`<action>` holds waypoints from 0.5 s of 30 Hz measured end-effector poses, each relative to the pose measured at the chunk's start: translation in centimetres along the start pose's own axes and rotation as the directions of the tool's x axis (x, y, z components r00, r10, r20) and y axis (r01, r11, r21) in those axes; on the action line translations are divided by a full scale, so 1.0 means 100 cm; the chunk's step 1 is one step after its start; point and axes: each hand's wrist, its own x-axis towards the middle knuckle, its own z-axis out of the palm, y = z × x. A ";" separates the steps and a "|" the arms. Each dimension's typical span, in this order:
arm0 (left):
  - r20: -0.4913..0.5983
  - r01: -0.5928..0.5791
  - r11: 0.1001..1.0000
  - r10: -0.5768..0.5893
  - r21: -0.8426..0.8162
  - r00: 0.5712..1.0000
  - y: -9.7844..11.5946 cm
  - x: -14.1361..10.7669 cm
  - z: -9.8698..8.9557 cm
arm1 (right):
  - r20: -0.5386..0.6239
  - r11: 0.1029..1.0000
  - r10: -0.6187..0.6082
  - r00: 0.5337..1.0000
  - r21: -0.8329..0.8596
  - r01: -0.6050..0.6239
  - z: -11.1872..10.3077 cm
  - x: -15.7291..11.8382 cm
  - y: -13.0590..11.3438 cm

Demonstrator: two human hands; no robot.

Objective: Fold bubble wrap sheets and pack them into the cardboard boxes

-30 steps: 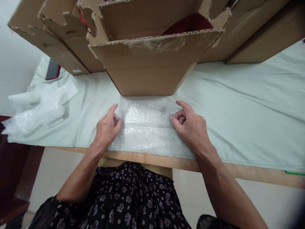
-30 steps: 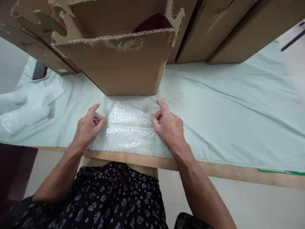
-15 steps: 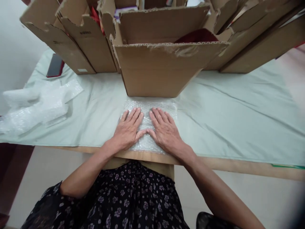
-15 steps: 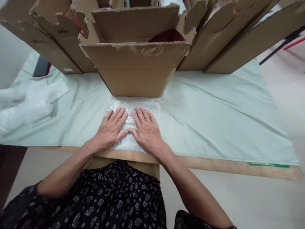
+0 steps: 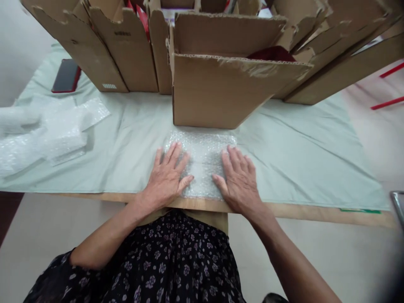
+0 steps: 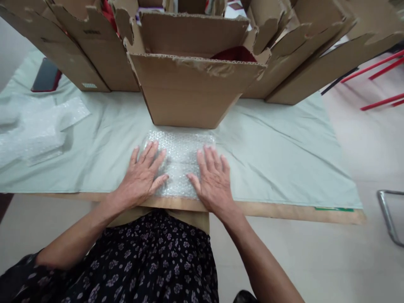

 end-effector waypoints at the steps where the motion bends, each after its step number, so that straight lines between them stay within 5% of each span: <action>1: 0.012 -0.035 0.999 0.035 -0.010 0.999 0.003 -0.001 0.001 | 0.033 0.998 -0.056 0.998 0.014 0.056 0.001 0.002 -0.008; 4: 0.068 -0.074 0.997 0.075 -0.020 0.995 0.002 -0.005 0.003 | 0.129 0.988 -0.151 0.980 0.041 0.147 0.003 0.004 -0.015; 6: 0.081 -0.046 0.999 0.046 -0.005 0.996 -0.007 -0.012 0.002 | 0.139 0.995 -0.097 0.985 0.023 0.094 0.001 -0.002 0.001; 11: 0.000 0.025 1.000 -0.025 0.012 1.000 -0.020 -0.037 -0.013 | -0.036 0.997 0.073 0.997 0.019 -0.072 -0.024 -0.046 0.060; 15: -0.048 -0.048 0.995 0.043 -0.093 0.998 -0.005 -0.045 -0.021 | 0.005 0.985 -0.102 0.995 0.141 0.100 -0.041 -0.072 0.055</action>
